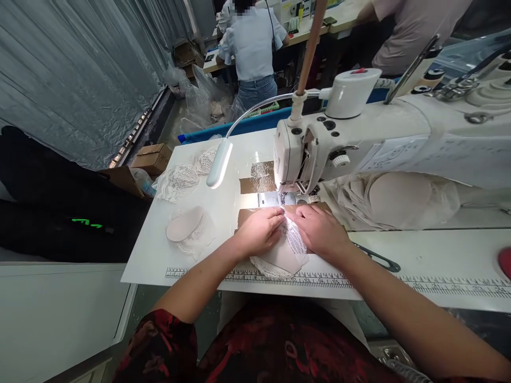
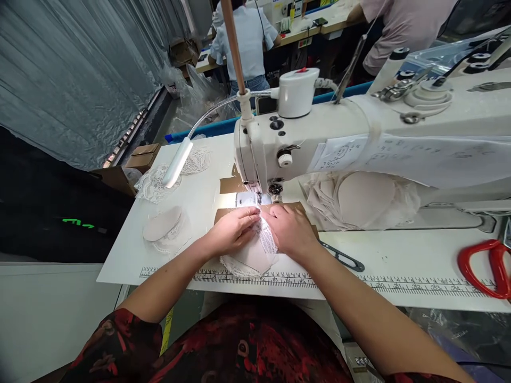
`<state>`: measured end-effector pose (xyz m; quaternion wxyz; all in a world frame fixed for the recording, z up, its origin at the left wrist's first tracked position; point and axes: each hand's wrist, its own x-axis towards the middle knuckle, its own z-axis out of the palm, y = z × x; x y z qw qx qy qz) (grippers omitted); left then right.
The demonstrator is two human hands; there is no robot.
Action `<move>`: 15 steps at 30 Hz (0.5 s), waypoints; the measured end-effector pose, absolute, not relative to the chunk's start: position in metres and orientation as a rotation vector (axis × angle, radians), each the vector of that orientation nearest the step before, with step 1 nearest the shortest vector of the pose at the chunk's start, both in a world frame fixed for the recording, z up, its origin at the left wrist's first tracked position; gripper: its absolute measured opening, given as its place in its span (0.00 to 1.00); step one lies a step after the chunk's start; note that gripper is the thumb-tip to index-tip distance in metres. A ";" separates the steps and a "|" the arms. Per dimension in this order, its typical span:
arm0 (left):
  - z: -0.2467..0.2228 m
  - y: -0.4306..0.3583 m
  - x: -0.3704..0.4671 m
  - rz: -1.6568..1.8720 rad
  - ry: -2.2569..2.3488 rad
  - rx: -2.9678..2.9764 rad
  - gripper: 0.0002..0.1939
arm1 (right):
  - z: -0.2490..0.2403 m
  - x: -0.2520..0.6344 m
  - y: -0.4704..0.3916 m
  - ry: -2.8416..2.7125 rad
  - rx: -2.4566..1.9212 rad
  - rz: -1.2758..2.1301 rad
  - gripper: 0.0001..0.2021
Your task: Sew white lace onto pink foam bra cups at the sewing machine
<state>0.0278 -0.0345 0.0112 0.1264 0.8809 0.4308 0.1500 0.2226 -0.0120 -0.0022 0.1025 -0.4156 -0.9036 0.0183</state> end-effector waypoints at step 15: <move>0.009 -0.004 0.011 0.291 1.187 2.617 0.24 | -0.001 0.210 -0.011 -2.632 -1.473 -0.032 0.19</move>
